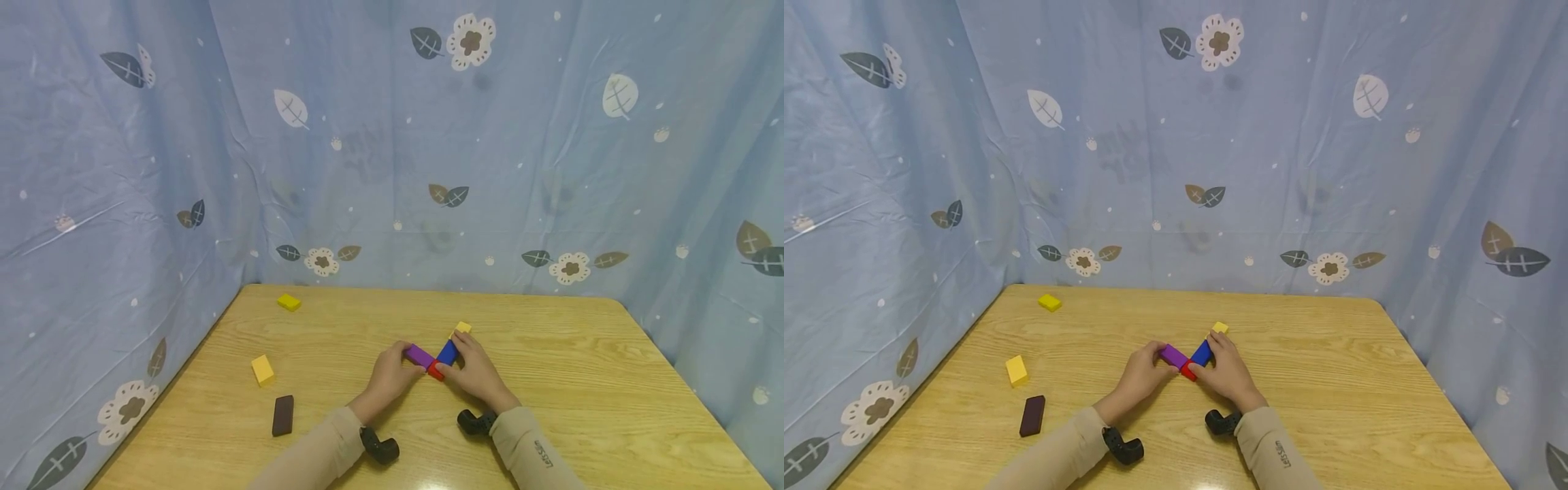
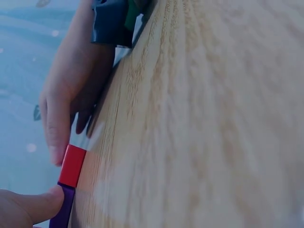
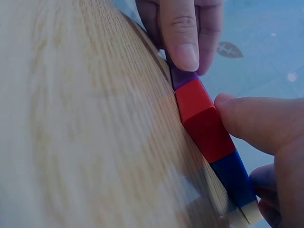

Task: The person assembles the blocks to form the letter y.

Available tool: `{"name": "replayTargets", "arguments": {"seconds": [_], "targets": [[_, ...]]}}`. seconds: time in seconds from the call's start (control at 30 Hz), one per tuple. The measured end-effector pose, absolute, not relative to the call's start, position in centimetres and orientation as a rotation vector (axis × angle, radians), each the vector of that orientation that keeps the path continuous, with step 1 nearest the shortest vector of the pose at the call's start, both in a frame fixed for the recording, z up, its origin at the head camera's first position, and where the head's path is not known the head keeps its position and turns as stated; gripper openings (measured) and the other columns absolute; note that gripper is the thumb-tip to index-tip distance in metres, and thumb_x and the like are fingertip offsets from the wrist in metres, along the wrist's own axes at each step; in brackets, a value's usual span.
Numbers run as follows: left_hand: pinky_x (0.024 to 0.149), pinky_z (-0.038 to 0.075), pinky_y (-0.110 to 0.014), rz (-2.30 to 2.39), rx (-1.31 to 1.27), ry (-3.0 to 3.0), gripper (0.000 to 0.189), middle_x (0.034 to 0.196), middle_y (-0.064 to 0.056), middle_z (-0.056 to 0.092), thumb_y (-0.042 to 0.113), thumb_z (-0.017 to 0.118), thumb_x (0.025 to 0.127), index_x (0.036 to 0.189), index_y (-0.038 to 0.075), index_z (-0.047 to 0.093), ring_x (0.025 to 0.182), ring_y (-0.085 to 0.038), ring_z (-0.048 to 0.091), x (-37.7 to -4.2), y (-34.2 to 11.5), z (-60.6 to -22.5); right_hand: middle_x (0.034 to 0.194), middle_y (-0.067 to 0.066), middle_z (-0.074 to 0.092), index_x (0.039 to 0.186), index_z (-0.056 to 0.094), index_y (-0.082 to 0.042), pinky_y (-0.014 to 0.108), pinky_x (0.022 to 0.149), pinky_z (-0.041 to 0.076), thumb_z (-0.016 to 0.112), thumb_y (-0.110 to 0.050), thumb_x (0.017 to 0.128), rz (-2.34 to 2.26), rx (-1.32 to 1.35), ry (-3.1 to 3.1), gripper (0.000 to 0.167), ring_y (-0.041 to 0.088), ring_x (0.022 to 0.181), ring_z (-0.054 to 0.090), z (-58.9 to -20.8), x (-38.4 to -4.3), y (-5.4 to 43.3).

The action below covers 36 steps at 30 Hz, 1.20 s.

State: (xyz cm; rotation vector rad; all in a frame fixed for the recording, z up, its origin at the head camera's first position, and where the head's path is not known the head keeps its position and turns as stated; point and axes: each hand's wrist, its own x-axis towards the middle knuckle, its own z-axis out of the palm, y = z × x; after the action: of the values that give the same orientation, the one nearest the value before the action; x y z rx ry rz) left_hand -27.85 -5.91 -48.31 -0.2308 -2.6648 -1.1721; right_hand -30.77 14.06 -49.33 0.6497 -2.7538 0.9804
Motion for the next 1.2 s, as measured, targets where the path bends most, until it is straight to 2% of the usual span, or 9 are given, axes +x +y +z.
{"name": "replayTargets", "arguments": {"seconds": [0.27, 0.6, 0.87, 1.07, 1.2], "targets": [[0.091, 0.052, -0.043, -1.186, -0.254, -2.655, 0.054, 0.114, -0.019, 0.065, 0.022, 0.079, 0.077, 0.120, -0.004, 0.058, 0.107, -0.031, 0.062, -27.8, -6.1, -48.3, 0.148, 0.023, 0.035, 0.139, 0.040, 0.008, 0.059, 0.110, 0.029, 0.067, -0.045, 0.085, 0.994, 0.639, -2.743, 0.080, 0.044, 0.138, 0.027, -49.5, -30.6, 14.0], [0.099, 0.047, -0.048, -1.413, -0.232, -2.666, 0.074, 0.133, -0.026, 0.052, 0.030, 0.074, 0.082, 0.140, -0.001, 0.041, 0.123, -0.039, 0.051, -28.3, -7.5, -47.7, 0.148, 0.023, 0.035, 0.139, 0.041, 0.007, 0.059, 0.110, 0.029, 0.067, -0.045, 0.085, 0.989, 0.635, -2.745, 0.079, 0.044, 0.139, 0.027, -49.4, -30.6, 14.0], [0.105, 0.040, -0.052, -1.445, -0.266, -2.668, 0.078, 0.147, -0.020, 0.038, 0.031, 0.072, 0.084, 0.147, 0.006, 0.033, 0.133, -0.040, 0.040, -28.5, -9.1, -46.8, 0.150, 0.023, 0.033, 0.140, 0.039, 0.007, 0.059, 0.110, 0.028, 0.065, -0.045, 0.086, 0.987, 0.639, -2.769, 0.080, 0.043, 0.139, 0.025, -49.3, -30.7, 14.1], [0.108, 0.037, -0.050, -1.613, -0.318, -2.582, 0.082, 0.155, -0.015, 0.026, 0.026, 0.071, 0.086, 0.150, 0.006, 0.025, 0.138, -0.039, 0.031, -29.5, -11.0, -45.9, 0.149, 0.023, 0.034, 0.140, 0.040, 0.007, 0.058, 0.110, 0.029, 0.065, -0.045, 0.086, 0.978, 0.638, -2.755, 0.079, 0.044, 0.138, 0.027, -49.3, -30.6, 14.0], [0.112, 0.031, -0.049, -1.709, -0.345, -2.524, 0.083, 0.156, -0.014, 0.022, 0.023, 0.071, 0.086, 0.150, 0.004, 0.022, 0.142, -0.037, 0.024, -30.0, -12.2, -45.3, 0.150, 0.022, 0.033, 0.141, 0.039, 0.007, 0.057, 0.111, 0.028, 0.064, -0.045, 0.087, 0.975, 0.636, -2.778, 0.079, 0.043, 0.139, 0.026, -49.2, -30.6, 14.0]]}}
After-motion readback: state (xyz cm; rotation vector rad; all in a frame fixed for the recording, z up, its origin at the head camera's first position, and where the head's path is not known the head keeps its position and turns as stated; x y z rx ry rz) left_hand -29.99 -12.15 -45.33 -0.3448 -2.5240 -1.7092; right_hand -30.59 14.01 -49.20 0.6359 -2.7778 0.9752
